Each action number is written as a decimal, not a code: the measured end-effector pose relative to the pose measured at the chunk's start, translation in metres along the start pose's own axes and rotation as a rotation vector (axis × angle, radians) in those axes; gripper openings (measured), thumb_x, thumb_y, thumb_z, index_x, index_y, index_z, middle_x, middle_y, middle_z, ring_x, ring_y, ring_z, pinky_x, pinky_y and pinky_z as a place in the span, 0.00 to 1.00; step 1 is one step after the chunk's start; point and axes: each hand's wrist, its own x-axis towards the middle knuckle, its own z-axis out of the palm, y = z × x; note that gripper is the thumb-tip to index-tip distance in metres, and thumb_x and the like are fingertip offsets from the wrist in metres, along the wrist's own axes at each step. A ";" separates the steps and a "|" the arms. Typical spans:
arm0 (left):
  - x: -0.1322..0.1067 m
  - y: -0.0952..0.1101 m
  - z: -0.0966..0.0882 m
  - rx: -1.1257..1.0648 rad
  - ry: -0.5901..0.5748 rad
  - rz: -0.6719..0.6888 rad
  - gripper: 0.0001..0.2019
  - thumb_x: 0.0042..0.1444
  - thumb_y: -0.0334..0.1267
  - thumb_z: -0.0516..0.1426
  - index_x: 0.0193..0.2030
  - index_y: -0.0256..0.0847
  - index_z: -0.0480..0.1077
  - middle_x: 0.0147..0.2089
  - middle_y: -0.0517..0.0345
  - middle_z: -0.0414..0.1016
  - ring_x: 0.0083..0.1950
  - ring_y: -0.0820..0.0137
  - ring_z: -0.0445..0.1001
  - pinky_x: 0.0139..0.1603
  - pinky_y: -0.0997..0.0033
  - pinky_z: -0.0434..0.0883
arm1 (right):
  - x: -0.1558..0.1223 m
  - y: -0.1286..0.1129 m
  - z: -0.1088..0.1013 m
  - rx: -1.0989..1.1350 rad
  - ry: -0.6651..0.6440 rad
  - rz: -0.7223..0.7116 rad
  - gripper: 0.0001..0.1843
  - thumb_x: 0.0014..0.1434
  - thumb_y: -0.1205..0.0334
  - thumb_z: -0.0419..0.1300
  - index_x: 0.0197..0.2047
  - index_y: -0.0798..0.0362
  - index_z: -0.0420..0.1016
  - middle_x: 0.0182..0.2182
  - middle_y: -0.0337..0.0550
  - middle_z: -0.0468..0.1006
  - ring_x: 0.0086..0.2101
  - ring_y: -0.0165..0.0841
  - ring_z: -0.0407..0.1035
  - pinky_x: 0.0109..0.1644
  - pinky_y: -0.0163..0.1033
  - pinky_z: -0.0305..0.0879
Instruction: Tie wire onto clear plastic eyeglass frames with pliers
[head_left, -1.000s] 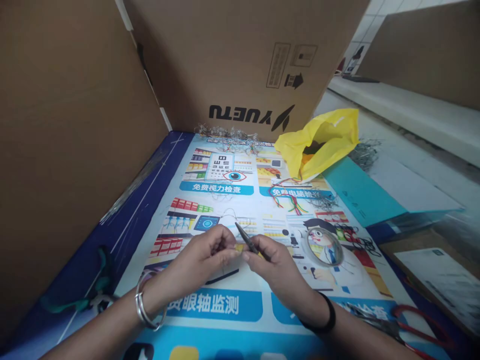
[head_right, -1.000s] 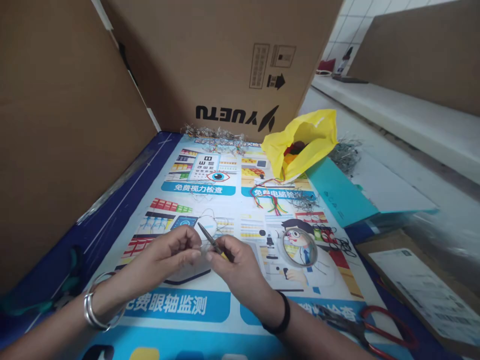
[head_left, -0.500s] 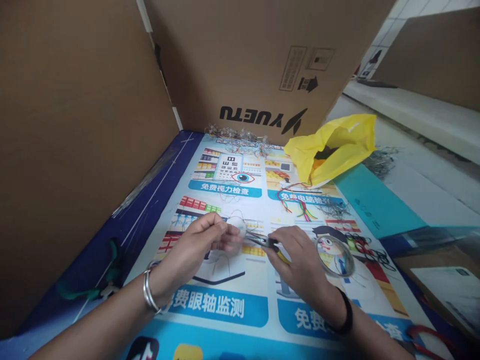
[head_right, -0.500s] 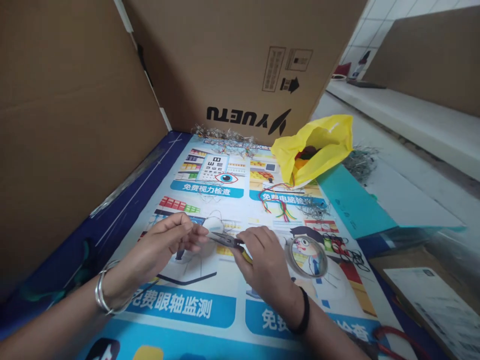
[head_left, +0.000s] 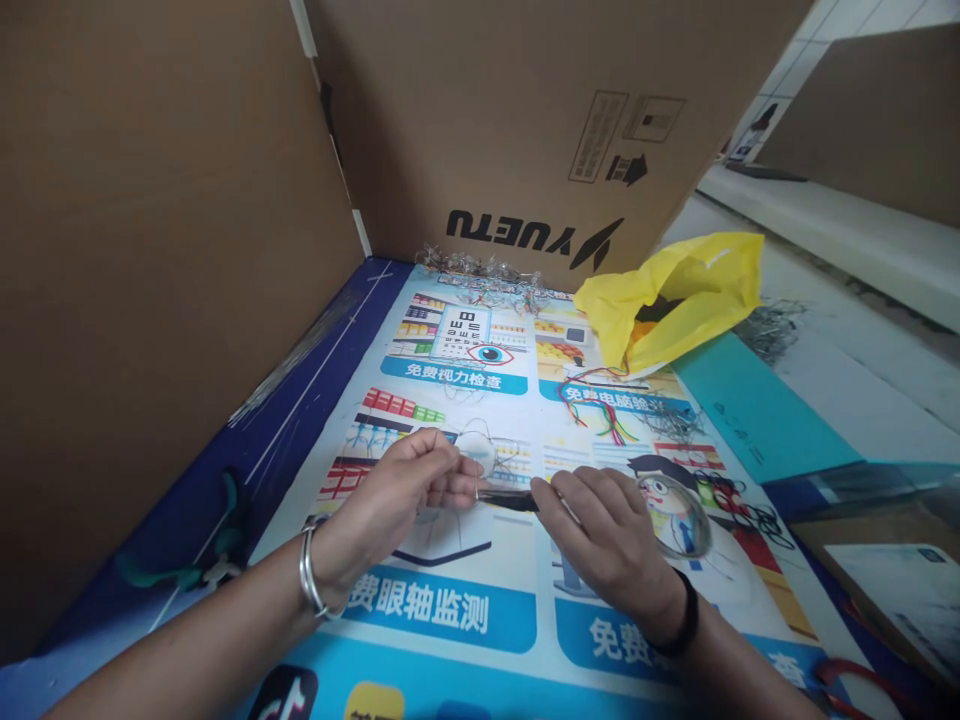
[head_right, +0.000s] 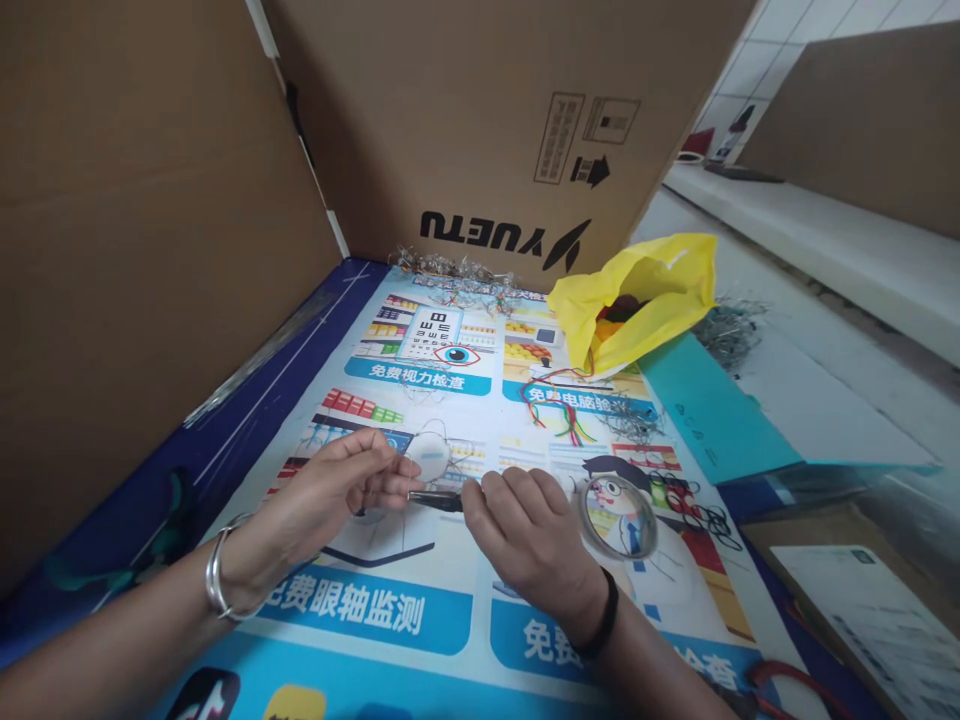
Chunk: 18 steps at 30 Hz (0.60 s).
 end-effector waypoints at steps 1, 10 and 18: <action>0.000 0.000 0.000 0.000 0.002 -0.007 0.11 0.54 0.40 0.58 0.29 0.38 0.61 0.37 0.50 0.78 0.36 0.68 0.77 0.37 0.70 0.71 | 0.001 0.000 -0.001 -0.004 -0.012 -0.006 0.10 0.57 0.71 0.57 0.43 0.55 0.71 0.35 0.46 0.75 0.39 0.38 0.65 0.42 0.45 0.59; 0.001 -0.001 0.001 0.008 0.010 -0.042 0.10 0.54 0.39 0.58 0.29 0.38 0.61 0.36 0.51 0.78 0.33 0.72 0.76 0.36 0.71 0.71 | 0.003 -0.001 -0.003 0.012 -0.045 -0.008 0.10 0.58 0.71 0.55 0.43 0.53 0.71 0.35 0.45 0.75 0.39 0.36 0.66 0.42 0.44 0.59; 0.001 -0.001 0.001 0.016 0.008 -0.058 0.09 0.54 0.38 0.58 0.30 0.38 0.61 0.36 0.52 0.78 0.33 0.72 0.76 0.36 0.72 0.71 | 0.004 -0.001 -0.003 0.018 -0.043 -0.026 0.10 0.57 0.72 0.56 0.43 0.54 0.71 0.35 0.45 0.75 0.39 0.37 0.64 0.42 0.44 0.59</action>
